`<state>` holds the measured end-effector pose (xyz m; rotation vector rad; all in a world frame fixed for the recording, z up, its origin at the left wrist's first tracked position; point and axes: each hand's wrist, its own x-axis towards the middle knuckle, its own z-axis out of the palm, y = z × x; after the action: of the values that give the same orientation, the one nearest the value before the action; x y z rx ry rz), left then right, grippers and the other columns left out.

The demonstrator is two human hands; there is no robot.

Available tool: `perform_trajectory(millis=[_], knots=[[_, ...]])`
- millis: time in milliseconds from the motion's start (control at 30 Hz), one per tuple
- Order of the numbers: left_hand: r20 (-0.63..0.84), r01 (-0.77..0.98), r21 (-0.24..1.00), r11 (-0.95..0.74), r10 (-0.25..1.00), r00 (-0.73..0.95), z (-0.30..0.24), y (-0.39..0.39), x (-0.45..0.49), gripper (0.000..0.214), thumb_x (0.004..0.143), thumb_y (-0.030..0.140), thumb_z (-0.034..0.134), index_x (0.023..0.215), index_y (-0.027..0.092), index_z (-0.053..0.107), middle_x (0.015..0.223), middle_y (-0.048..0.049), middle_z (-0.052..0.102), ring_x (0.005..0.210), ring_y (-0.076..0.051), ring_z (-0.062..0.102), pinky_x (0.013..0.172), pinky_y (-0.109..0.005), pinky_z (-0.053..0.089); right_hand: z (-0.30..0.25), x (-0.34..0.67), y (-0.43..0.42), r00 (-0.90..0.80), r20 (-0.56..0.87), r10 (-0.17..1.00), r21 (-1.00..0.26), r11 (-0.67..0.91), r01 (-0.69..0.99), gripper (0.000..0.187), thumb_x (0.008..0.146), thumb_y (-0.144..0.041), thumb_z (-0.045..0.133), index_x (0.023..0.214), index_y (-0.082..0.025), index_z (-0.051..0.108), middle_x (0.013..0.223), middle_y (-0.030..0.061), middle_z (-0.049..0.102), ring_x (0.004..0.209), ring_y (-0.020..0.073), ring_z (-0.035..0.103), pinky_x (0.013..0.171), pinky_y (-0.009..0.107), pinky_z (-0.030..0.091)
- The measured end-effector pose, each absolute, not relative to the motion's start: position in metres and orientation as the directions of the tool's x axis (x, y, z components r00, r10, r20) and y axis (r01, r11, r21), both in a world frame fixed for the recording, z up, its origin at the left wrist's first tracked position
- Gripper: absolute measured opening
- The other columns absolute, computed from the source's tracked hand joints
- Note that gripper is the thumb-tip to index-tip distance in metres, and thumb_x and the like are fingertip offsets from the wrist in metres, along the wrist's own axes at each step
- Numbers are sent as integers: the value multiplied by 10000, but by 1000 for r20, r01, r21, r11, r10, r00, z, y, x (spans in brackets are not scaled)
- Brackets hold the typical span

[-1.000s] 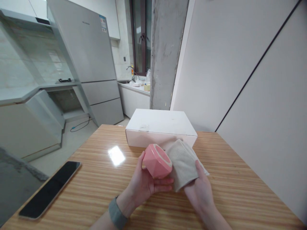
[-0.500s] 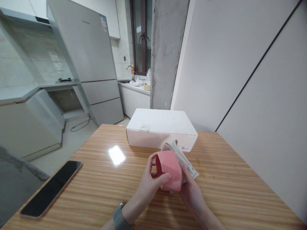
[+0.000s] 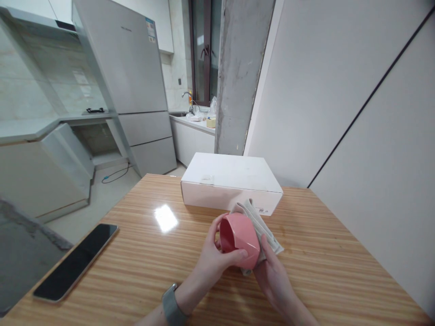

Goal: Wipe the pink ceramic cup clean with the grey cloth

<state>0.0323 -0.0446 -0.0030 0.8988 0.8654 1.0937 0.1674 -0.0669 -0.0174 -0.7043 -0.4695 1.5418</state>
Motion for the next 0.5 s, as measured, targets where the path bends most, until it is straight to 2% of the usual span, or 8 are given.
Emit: perform_trajectory(millis=[133, 233, 400, 500], knots=[[-183, -367, 896, 251, 961, 210, -10, -42, 33, 952, 521, 299, 884, 1358, 265, 431, 1254, -106, 567, 887, -212, 658, 736, -300, 534, -17, 164, -67, 24, -171, 985, -682, -100, -725, 464, 777, -525, 737, 1132, -227, 726, 1162, 57, 748, 1271, 284, 568, 1080, 442, 444], [-225, -384, 876, 293, 951, 212, -13, -40, 31, 917, 565, 338, 873, 1363, 264, 428, 1193, -104, 577, 906, -218, 651, 743, -300, 532, -16, 163, -69, 40, -191, 981, -702, -108, -704, 469, 727, -528, 779, 1077, -218, 749, 1143, 64, 754, 1281, 294, 558, 1074, 445, 452], [-288, -475, 782, 404, 910, 300, -12, -41, 29, 866, 648, 374, 834, 1377, 271, 376, 1050, -70, 618, 826, -188, 650, 709, -305, 542, -21, 164, -71, 91, -199, 976, -737, -88, -671, 465, 639, -514, 844, 997, -225, 772, 1110, 59, 766, 1300, 292, 539, 1107, 445, 415], [-301, -504, 741, 445, 890, 343, -12, -43, 31, 778, 707, 409, 788, 1359, 267, 386, 1057, -69, 648, 796, -174, 657, 706, -305, 546, -24, 164, -71, 141, -196, 970, -744, -53, -666, 449, 631, -514, 849, 980, -241, 775, 1110, 48, 766, 1306, 273, 533, 1130, 428, 384]])
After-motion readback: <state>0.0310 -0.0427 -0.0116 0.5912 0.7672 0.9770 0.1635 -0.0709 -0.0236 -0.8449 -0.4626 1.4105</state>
